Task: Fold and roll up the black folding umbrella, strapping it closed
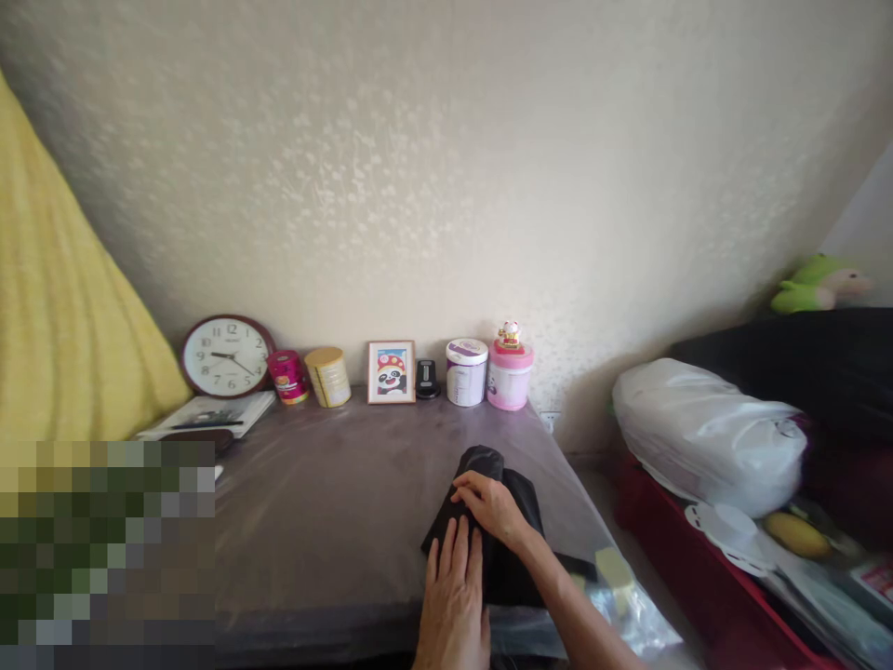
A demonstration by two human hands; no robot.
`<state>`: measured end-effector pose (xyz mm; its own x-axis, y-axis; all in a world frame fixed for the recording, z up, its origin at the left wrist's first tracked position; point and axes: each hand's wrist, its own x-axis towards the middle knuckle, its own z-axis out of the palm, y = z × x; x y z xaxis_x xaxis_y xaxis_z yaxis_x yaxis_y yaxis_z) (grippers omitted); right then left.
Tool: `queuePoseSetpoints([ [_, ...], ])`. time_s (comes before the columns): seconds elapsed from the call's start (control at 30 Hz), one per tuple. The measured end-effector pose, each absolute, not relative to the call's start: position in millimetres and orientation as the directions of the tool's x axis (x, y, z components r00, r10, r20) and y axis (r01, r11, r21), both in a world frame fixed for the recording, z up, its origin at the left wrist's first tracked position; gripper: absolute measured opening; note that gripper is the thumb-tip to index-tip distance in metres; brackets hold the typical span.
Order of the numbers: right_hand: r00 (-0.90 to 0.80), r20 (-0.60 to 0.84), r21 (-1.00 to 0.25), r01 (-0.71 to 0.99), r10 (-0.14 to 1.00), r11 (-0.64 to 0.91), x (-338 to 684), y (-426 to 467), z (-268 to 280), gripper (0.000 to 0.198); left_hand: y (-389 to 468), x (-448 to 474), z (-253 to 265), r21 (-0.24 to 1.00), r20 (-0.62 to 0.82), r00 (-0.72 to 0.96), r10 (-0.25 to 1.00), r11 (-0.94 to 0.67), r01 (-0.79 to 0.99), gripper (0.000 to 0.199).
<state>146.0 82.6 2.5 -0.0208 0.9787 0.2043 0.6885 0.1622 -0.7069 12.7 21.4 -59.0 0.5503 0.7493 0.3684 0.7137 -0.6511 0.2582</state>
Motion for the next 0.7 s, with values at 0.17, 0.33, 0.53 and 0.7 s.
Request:
queuePoseSetpoints([
  [0.17, -0.187, 0.422, -0.576, 0.7, 0.887, 0.422, 148.2, 61.7, -5.4, 0.024, 22.0, 13.4, -61.0, 0.3, 0.313, 0.54, 0.782, -0.62, 0.725, 0.078],
  [0.33, -0.252, 0.499, -0.458, 0.736, 0.829, 0.499, 160.8, 70.8, -20.0, 0.023, 21.3, 12.4, -52.2, 0.404, 0.188, 0.55, 0.814, -0.575, 0.712, 0.079],
  [0.53, -0.165, 0.434, -0.433, 0.824, 0.886, 0.366, 184.1, 120.1, -24.8, 0.028, 30.7, 21.8, -74.3, 0.475, 0.165, 0.542, 0.824, -0.548, 0.689, 0.079],
  [0.7, -0.084, 0.295, -0.482, 0.847, 0.952, 0.224, 201.5, 155.1, -26.0, 0.034, 39.7, 43.1, -115.6, 0.485, 0.175, 0.376, 0.91, -0.412, 0.772, 0.07],
])
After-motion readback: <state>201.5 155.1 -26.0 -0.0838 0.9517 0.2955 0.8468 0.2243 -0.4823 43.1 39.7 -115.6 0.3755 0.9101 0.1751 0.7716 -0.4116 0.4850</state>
